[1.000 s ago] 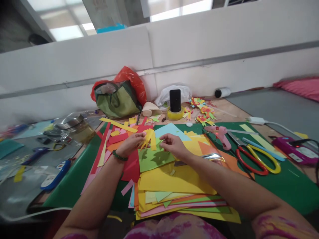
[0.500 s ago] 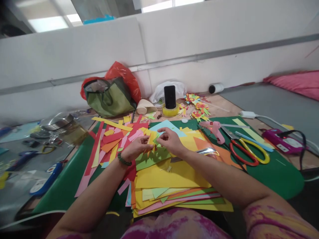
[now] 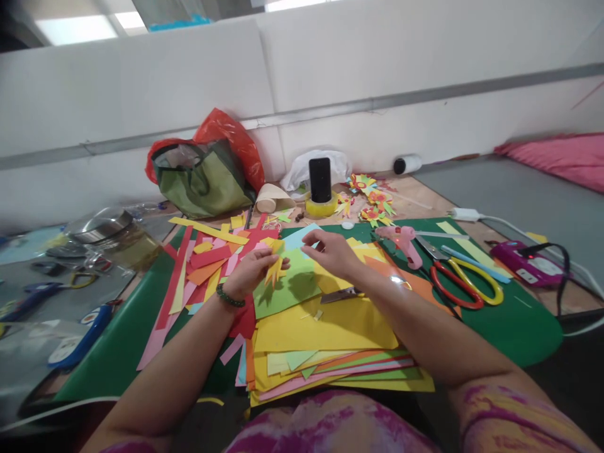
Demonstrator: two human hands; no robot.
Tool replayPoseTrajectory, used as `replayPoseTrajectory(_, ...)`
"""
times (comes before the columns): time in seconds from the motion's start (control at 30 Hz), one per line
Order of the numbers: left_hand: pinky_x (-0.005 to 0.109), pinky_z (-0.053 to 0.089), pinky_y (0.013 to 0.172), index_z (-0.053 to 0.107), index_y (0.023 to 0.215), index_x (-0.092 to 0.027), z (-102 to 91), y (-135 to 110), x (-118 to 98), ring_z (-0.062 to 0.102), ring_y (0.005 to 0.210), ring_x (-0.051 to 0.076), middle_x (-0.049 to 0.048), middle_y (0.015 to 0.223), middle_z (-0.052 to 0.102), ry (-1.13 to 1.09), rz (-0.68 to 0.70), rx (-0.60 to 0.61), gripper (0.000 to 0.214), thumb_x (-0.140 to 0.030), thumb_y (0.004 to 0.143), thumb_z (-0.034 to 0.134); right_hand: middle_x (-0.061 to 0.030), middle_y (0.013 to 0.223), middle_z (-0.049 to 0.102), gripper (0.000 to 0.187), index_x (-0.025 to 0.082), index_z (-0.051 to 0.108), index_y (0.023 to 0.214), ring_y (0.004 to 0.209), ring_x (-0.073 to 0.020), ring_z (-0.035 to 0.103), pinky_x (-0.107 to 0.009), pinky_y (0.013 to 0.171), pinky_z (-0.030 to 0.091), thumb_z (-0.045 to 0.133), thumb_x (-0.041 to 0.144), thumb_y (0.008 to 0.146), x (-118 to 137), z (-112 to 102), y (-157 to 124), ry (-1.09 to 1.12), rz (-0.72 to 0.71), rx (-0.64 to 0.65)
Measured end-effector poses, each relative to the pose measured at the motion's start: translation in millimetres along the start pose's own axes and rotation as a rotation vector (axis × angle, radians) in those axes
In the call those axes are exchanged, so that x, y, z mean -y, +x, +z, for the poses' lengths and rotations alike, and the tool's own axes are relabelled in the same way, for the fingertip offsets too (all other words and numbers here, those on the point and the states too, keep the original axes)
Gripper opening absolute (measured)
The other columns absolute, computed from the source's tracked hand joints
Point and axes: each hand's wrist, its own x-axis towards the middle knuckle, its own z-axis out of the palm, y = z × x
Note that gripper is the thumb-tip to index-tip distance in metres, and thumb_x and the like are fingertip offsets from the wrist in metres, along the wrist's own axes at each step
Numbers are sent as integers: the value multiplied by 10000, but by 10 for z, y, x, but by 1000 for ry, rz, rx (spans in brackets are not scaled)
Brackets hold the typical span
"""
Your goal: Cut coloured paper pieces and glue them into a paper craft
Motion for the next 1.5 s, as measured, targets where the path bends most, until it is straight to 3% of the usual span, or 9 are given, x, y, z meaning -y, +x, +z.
replayPoseTrajectory(0.1,240,524,661,535,669,-150,-67,31,-70,708,667,167,46,655,700,-89,40,-128,154,-94,721,669,-56,914,705,232,178,684,972,667,-147,612,-259,628,466,617,247,761,-17,-208,46,-203,25,240)
replayPoseTrajectory(0.2,229,531,651,546,701,-141,-88,42,-88,717,690,167,62,685,713,-113,33,-160,121,-53,757,608,-93,1131,642,500,197,650,1193,752,-151,639,-241,683,466,608,114,702,-2,-198,7,-411,-37,507)
replayPoseTrajectory(0.37,253,542,627,557,770,-131,-70,50,-55,725,713,195,96,749,731,-133,-1,-167,104,-30,773,580,-84,1025,678,253,220,752,979,910,-206,643,-240,731,436,579,179,800,0,10,-37,-589,-105,560)
replayPoseTrajectory(0.6,220,537,587,550,756,-138,-99,61,-84,719,689,175,73,719,721,-152,0,-178,123,-23,766,592,-34,757,714,179,166,742,797,682,-151,609,-230,637,428,569,212,782,24,-226,31,-222,-86,434)
replayPoseTrajectory(0.77,204,534,635,551,661,-132,-132,63,-136,702,642,140,63,673,705,-202,63,-212,174,-3,773,583,-28,724,724,226,172,770,762,643,-154,624,-222,587,451,634,353,766,223,-412,-46,-21,-1,950)
replayPoseTrajectory(0.93,181,522,618,587,685,-120,-185,71,-181,700,634,125,71,708,720,-242,96,-282,160,-7,797,570,-125,1048,721,401,161,699,1121,914,-247,665,-270,715,478,647,184,724,273,-184,-30,-553,-63,637)
replayPoseTrajectory(1.1,174,520,594,569,693,-122,-233,63,-244,692,615,114,67,692,716,-298,121,-341,203,-12,848,498,-183,937,716,369,100,619,1176,890,-279,679,-293,663,439,491,86,830,209,100,-12,-922,-120,718)
replayPoseTrajectory(1.27,183,518,592,554,730,-136,-275,54,-306,690,626,120,55,693,710,-332,158,-401,148,-29,827,520,-139,853,724,289,143,651,1069,782,-240,679,-267,598,398,484,62,848,188,17,186,-903,-83,612)
replayPoseTrajectory(1.5,182,511,600,535,771,-152,-423,74,-365,695,646,116,13,686,696,-402,282,-489,87,-74,769,573,-22,746,710,141,177,727,843,675,-156,627,-242,605,434,596,146,800,182,157,1279,-462,-59,271)
